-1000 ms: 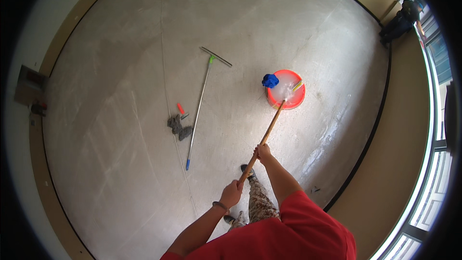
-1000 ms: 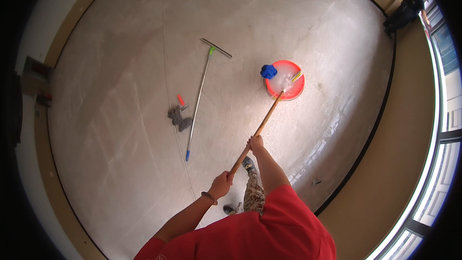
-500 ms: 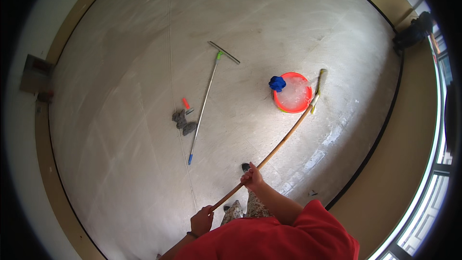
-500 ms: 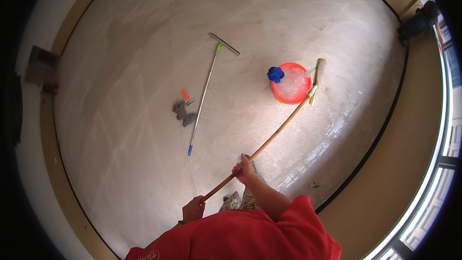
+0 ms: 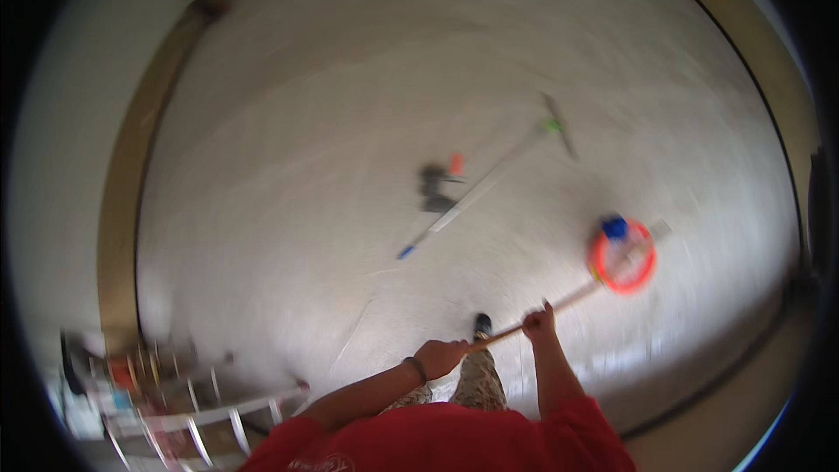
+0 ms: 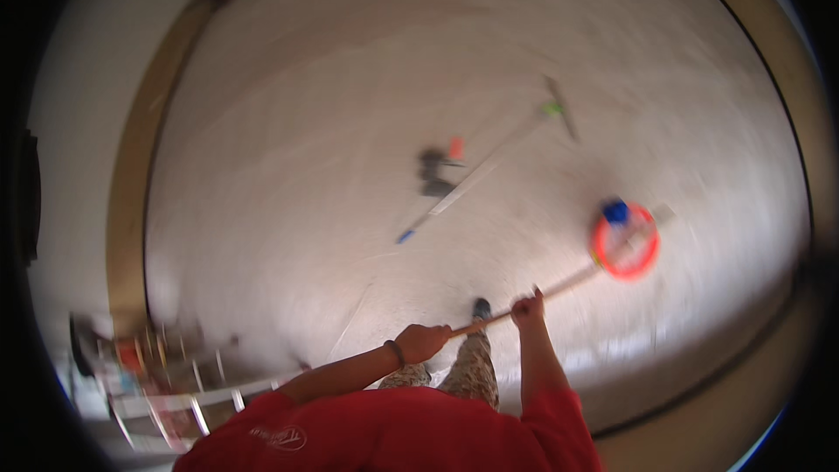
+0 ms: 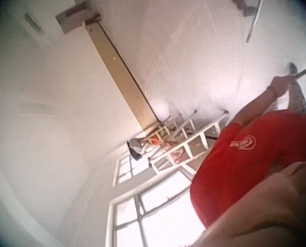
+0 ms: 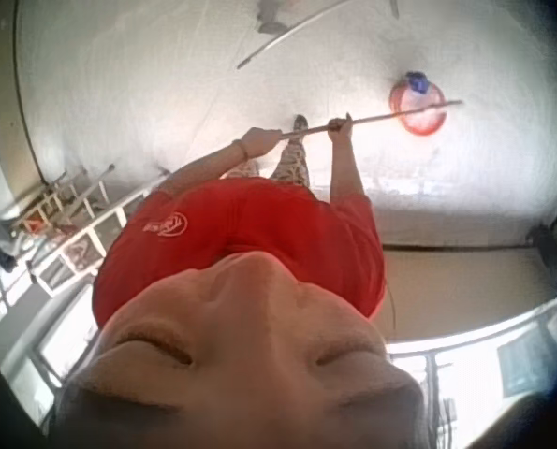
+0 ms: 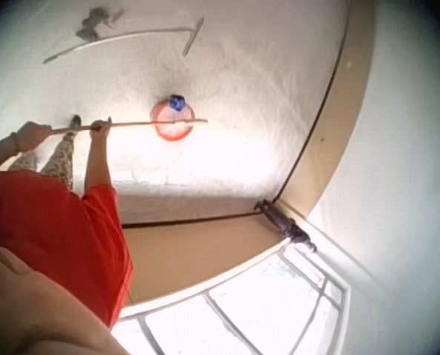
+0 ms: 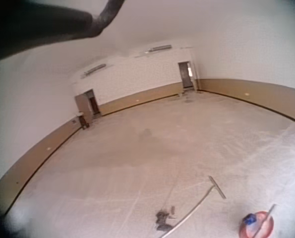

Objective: The person cleans a large window using a long-handled squeegee, a green scrubber, and a black cloth. They wipe the glass and the window frame, then use a squeegee to remove water. Another person is visible in the background cleaning a different window.

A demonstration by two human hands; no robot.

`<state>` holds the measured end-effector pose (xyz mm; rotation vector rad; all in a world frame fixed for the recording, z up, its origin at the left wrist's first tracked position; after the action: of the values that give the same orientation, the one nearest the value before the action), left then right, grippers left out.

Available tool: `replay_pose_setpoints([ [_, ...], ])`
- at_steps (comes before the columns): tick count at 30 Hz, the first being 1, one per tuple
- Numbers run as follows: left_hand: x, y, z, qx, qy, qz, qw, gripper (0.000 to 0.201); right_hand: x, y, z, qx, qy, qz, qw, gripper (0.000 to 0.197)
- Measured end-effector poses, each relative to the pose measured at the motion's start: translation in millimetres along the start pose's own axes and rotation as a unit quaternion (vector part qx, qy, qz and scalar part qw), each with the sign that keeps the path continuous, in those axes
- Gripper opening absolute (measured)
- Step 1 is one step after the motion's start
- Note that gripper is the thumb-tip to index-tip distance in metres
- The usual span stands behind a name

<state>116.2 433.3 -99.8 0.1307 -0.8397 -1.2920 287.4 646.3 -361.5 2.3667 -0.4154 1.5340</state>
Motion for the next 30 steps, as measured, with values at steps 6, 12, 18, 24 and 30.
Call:
replay_pose_setpoints([
  [6, 170.6, -74.9, -19.1, -0.068, 0.128, 0.072, 0.987, 0.02, 127.2, 104.2, -48.7, 0.16, 0.086, 0.098, 0.978, 0.05],
  [12, 382.3, -59.6, -93.5, -0.143, 0.315, 0.28, 0.896, 0.015, 96.6, 199.7, -33.4, 0.309, 0.096, -0.035, 0.945, 0.05],
  [18, 544.9, -30.0, -201.6, -0.077, 0.432, 0.476, 0.762, 0.015, 172.8, 453.7, -109.8, 0.453, -0.023, -0.046, 0.89, 0.038],
  [24, 570.4, -5.4, -287.5, 0.036, 0.526, 0.605, 0.597, 0.018, 211.1, 657.0, -152.5, 0.59, -0.217, -0.132, 0.766, 0.037],
  [30, 569.0, -21.9, -292.2, 0.142, 0.572, 0.647, 0.484, 0.021, 266.3, 804.1, -176.2, 0.667, -0.315, -0.257, 0.624, 0.038],
])
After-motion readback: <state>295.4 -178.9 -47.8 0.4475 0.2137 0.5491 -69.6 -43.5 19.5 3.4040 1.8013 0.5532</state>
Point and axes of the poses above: each hand's wrist, its own x-axis away from the middle knuckle, its own z-axis out of the back of the hand, y = z × x, the point moved 1 cm from there along -x, towards the middle knuckle, and after that the axes turned 4 degrees about -z, right-handed, at the moved point
